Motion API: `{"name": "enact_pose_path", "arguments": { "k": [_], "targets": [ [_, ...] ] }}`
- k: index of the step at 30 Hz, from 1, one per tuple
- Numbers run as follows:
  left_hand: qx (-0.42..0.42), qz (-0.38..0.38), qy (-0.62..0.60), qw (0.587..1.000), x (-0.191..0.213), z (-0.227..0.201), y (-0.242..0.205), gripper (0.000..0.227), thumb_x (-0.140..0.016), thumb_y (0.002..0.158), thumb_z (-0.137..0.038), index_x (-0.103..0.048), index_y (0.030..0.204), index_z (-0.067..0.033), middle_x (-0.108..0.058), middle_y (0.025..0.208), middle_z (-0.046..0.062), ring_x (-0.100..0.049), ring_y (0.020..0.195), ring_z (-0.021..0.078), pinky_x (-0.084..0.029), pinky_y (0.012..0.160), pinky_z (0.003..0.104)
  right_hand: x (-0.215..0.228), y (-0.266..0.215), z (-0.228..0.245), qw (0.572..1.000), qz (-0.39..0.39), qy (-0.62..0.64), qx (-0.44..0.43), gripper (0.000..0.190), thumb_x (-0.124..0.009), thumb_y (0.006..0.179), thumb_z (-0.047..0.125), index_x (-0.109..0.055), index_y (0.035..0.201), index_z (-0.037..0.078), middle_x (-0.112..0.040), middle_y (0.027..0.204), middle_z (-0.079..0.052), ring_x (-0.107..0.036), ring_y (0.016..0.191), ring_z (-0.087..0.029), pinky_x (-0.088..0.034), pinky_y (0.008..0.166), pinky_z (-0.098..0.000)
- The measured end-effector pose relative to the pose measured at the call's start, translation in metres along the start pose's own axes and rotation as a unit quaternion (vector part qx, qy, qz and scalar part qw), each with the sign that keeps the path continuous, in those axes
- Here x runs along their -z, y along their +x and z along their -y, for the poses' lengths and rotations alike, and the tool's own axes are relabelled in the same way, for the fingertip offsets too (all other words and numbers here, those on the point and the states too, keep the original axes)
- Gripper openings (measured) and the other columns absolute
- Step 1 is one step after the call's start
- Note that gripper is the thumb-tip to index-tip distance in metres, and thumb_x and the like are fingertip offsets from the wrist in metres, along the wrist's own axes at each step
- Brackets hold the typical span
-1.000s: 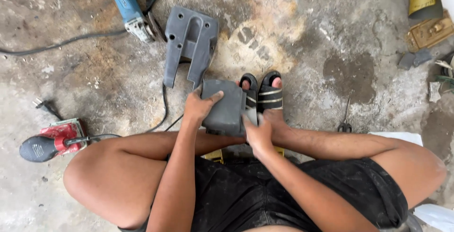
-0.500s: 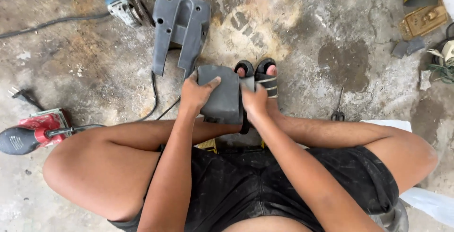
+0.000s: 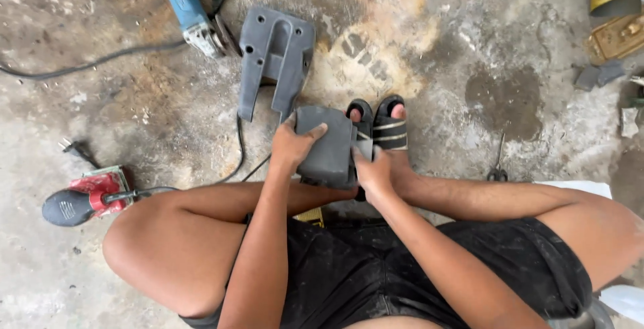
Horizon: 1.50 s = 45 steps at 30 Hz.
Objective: The person sits on the floor and sands a gray plastic object using a sanding block. They hold the object with one hand and rub the sanding block against its surfaces and edges, rotating it to work on different sides.
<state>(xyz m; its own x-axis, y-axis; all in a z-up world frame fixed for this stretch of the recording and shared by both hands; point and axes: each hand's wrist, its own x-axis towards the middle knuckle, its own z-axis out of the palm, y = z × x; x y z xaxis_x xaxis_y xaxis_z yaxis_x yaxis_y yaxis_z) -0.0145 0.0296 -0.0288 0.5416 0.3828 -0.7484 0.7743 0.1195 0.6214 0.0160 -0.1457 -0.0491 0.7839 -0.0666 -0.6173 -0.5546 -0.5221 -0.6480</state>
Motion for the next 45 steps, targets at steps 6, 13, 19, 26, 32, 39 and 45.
{"name": "enact_pose_path", "arguments": {
  "k": [6,13,19,26,32,39,45],
  "targets": [
    [-0.019,0.002,-0.019,1.0,0.001,-0.011,-0.012,0.102,-0.082,0.086,-0.049,-0.034,0.161,0.0011,-0.05,0.151,0.031,-0.049,0.141,0.0487,-0.049,0.111,0.068,-0.021,0.051,0.01,0.998,-0.037,0.041,0.003,0.062,-0.076,0.089,0.036,-0.061,0.137,-0.001,-0.065,0.134,-0.024,-0.06,0.129,-0.038,-0.052,0.103,-0.0542],
    [-0.024,-0.01,-0.002,1.0,-0.003,-0.012,-0.012,0.101,-0.081,0.087,-0.048,-0.033,0.161,0.0007,-0.051,0.15,0.03,-0.049,0.141,0.0467,-0.05,0.111,0.065,-0.022,0.069,-0.028,0.999,-0.041,0.01,0.008,0.048,-0.076,0.087,0.034,-0.068,0.122,0.001,-0.07,0.116,-0.022,-0.066,0.117,-0.035,-0.055,0.089,-0.0516],
    [-0.026,-0.019,-0.016,0.999,-0.003,0.003,0.0,0.099,-0.08,0.088,-0.048,-0.035,0.16,0.0039,-0.052,0.148,0.034,-0.049,0.14,0.0504,-0.049,0.11,0.067,-0.026,0.098,-0.037,0.996,-0.058,0.012,0.067,0.04,-0.081,0.083,0.035,-0.072,0.098,0.0,-0.068,0.083,-0.015,-0.066,0.08,-0.024,-0.051,0.059,-0.0387],
    [-0.031,-0.014,-0.016,0.999,0.002,-0.007,-0.011,0.098,-0.079,0.088,-0.048,-0.036,0.159,0.0035,-0.052,0.148,0.034,-0.05,0.14,0.0501,-0.049,0.11,0.068,0.006,0.003,-0.027,0.999,0.025,0.001,0.025,0.057,-0.073,0.093,0.038,-0.061,0.128,-0.005,-0.066,0.119,-0.03,-0.066,0.107,-0.039,-0.056,0.074,-0.0502],
    [-0.039,-0.024,0.003,0.999,-0.005,0.002,-0.004,0.098,-0.081,0.087,-0.049,-0.037,0.16,-0.0005,-0.055,0.146,0.03,-0.053,0.139,0.0466,-0.051,0.109,0.064,0.009,-0.005,-0.075,0.998,0.058,0.022,0.033,0.059,-0.07,0.098,0.035,-0.053,0.14,-0.003,-0.058,0.133,-0.028,-0.057,0.125,-0.045,-0.051,0.096,-0.0605],
    [-0.048,-0.018,0.011,0.999,0.001,-0.002,-0.009,0.098,-0.08,0.087,-0.047,-0.037,0.16,0.0018,-0.054,0.146,0.033,-0.052,0.139,0.0495,-0.05,0.109,0.067,0.016,-0.046,-0.057,0.997,0.064,0.019,0.035,0.055,-0.065,0.101,0.035,-0.052,0.142,0.0,-0.058,0.136,-0.026,-0.055,0.129,-0.042,-0.047,0.104,-0.0598],
    [-0.041,-0.011,0.018,0.999,-0.002,-0.006,-0.008,0.099,-0.08,0.087,-0.05,-0.036,0.161,-0.0009,-0.054,0.148,0.03,-0.052,0.14,0.0467,-0.05,0.11,0.065,0.01,-0.037,0.001,0.996,0.076,0.04,-0.018,0.088,-0.064,0.102,0.038,-0.015,0.16,-0.006,-0.018,0.162,-0.032,-0.02,0.152,-0.049,-0.024,0.125,-0.0633]
  ]
}}
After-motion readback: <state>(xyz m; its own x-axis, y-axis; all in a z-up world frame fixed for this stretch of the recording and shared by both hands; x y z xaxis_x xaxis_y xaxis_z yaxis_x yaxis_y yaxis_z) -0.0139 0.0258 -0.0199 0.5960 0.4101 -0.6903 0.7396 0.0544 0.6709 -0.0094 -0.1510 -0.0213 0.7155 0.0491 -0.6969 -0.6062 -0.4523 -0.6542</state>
